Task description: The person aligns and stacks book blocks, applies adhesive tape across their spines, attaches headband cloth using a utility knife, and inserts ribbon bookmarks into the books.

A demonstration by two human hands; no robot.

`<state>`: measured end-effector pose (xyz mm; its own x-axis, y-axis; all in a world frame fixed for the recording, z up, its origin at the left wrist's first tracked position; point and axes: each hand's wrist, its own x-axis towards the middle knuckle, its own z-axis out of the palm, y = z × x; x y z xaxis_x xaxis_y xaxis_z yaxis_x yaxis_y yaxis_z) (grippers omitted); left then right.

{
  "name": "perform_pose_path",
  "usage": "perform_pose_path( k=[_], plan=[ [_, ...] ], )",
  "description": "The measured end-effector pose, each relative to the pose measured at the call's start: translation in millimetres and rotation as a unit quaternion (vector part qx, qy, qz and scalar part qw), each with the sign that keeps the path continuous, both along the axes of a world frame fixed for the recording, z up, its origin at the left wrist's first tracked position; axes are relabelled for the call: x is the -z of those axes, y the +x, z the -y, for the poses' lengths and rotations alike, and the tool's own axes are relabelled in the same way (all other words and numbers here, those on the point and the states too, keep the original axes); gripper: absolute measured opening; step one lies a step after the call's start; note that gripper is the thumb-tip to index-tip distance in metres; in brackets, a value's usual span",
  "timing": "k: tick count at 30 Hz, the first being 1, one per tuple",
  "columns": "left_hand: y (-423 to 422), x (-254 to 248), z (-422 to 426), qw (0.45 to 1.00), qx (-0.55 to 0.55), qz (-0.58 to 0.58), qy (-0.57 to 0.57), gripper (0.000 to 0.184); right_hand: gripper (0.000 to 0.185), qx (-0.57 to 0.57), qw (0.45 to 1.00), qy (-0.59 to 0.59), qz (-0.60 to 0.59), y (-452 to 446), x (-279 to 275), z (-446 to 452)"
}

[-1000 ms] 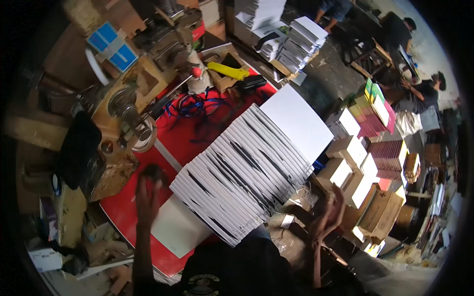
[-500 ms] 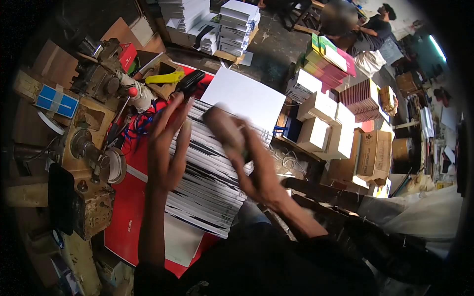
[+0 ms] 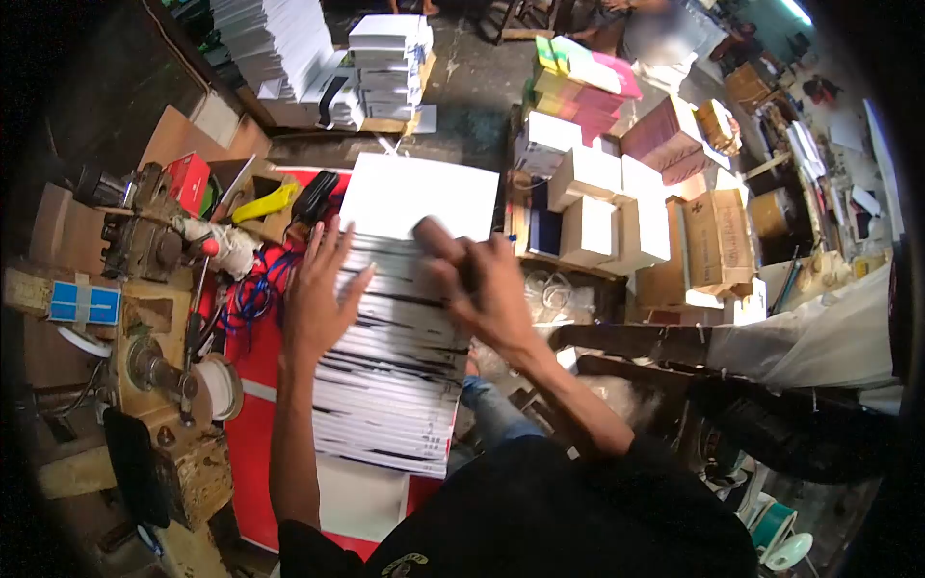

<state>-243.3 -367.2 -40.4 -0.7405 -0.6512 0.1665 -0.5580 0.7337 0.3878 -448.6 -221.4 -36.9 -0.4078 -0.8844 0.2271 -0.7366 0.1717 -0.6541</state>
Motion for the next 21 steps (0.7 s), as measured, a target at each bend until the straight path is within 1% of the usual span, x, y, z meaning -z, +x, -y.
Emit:
perform_pose_path(
  k=[1,2,3,4,5,7,8,9,10,11,12,13,15,16,17,19,20,21],
  plan=[
    [10.3,1.4,12.4,0.993,0.000,-0.091,0.076,0.066,0.041,0.048,0.992,-0.031,0.112,-4.6,6.7,-11.1],
    [20.9,-1.2,23.6,0.985,-0.012,-0.107,0.136,0.067,0.042,0.130,0.930,-0.094,0.329,-3.5,11.0,-23.9],
    [28.8,-2.9,35.1,0.972,-0.024,-0.128,0.195,0.068,0.045,0.164,0.905,-0.095,0.380,-10.3,14.0,-37.6],
    [35.9,16.3,47.0,0.921,-0.005,-0.209,0.330,0.067,0.047,0.213,0.889,-0.136,0.382,-11.7,29.4,-47.1],
    [38.9,14.5,50.2,0.904,0.015,-0.192,0.382,0.066,0.046,0.213,0.877,-0.120,0.413,-11.7,28.5,-56.3],
    [38.4,23.0,45.6,0.899,0.026,-0.204,0.387,0.064,0.048,0.230,0.848,-0.149,0.454,-1.7,37.7,-57.3],
    [39.2,26.0,44.3,0.873,0.023,-0.237,0.425,0.061,0.049,0.225,0.848,-0.145,0.457,4.7,39.6,-55.2],
    [39.8,29.2,44.1,0.873,0.026,-0.231,0.428,0.061,0.051,0.221,0.848,-0.139,0.461,12.7,40.4,-54.1],
    [38.3,28.2,41.8,0.861,0.012,-0.245,0.446,0.060,0.055,0.185,0.878,-0.090,0.432,14.9,47.3,-50.2],
    [37.2,27.5,40.8,0.848,-0.001,-0.260,0.461,0.059,0.059,0.164,0.860,-0.044,0.481,17.4,38.6,-52.3],
    [36.9,28.3,41.5,0.853,0.003,-0.258,0.454,0.058,0.060,0.165,0.855,-0.059,0.489,16.8,50.8,-54.3],
    [37.0,29.1,42.6,0.853,0.003,-0.257,0.454,0.058,0.061,0.165,0.849,-0.072,0.496,17.7,49.1,-51.4],
    [41.1,32.7,43.7,0.885,0.013,-0.237,0.400,0.058,0.062,0.171,0.855,-0.071,0.484,21.3,41.6,-51.9],
    [41.4,35.3,46.2,0.887,0.002,-0.232,0.398,0.058,0.063,0.177,0.861,-0.073,0.471,24.1,33.3,-51.0],
    [42.4,37.6,46.2,0.887,-0.001,-0.232,0.400,0.058,0.062,0.174,0.859,-0.072,0.477,23.0,34.4,-52.5],
    [42.1,36.8,46.3,0.867,-0.003,-0.251,0.431,0.057,0.061,0.170,0.849,-0.069,0.495,21.0,38.9,-54.6],
    [41.3,32.7,44.5,0.869,0.006,-0.250,0.427,0.057,0.061,0.169,0.842,-0.067,0.508,20.1,42.4,-55.3],
    [42.9,34.1,45.1,0.869,0.004,-0.251,0.428,0.057,0.060,0.167,0.855,-0.086,0.484,24.1,45.4,-54.2]
  ],
)
